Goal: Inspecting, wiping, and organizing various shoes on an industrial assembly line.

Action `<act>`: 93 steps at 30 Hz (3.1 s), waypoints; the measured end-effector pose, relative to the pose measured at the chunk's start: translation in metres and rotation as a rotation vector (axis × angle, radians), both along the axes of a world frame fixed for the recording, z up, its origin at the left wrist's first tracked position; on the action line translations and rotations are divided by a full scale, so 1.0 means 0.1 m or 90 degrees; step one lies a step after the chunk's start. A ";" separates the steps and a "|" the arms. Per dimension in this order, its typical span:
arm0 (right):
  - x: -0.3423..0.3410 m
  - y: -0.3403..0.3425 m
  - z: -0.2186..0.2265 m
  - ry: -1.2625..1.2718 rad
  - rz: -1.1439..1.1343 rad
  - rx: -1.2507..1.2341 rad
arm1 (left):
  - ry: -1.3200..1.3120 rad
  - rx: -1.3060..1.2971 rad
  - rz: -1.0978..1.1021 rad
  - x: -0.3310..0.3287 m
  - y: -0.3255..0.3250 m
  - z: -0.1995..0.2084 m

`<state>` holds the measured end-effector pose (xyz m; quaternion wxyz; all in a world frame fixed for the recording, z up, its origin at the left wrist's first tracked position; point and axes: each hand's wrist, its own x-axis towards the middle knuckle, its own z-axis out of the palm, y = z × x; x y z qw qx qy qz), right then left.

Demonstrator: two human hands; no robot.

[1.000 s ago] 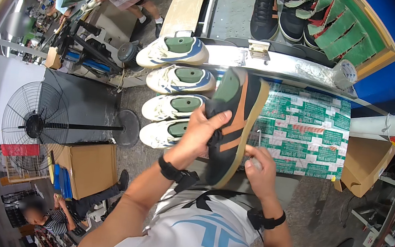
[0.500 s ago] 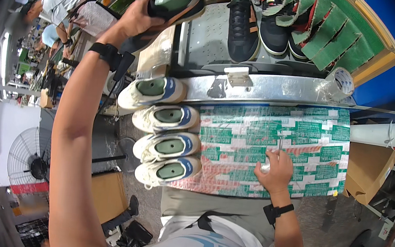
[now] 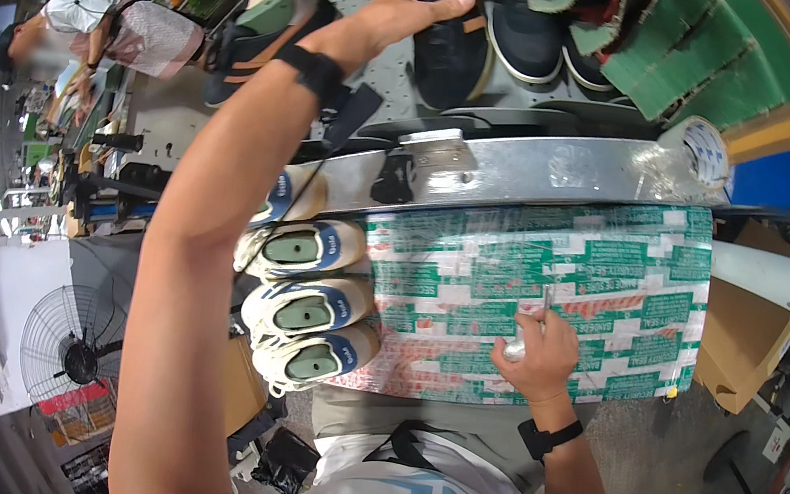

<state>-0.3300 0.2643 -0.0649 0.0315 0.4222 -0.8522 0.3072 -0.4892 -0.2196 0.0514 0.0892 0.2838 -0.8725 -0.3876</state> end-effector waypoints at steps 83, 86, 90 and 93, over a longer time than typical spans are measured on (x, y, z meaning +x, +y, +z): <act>0.68 0.54 1.72 -0.622 0.299 0.145 | 0.042 -0.161 -0.184 3.85 2.93 -0.02; 0.48 0.86 1.70 -0.994 0.447 -0.119 | -0.009 0.037 -0.233 3.80 2.83 0.14; 0.63 0.98 1.38 -0.928 0.149 -0.266 | 0.215 0.602 -0.110 3.68 2.55 0.38; 0.99 0.82 1.15 -0.873 0.073 -0.188 | 0.495 0.615 0.086 3.38 2.15 0.41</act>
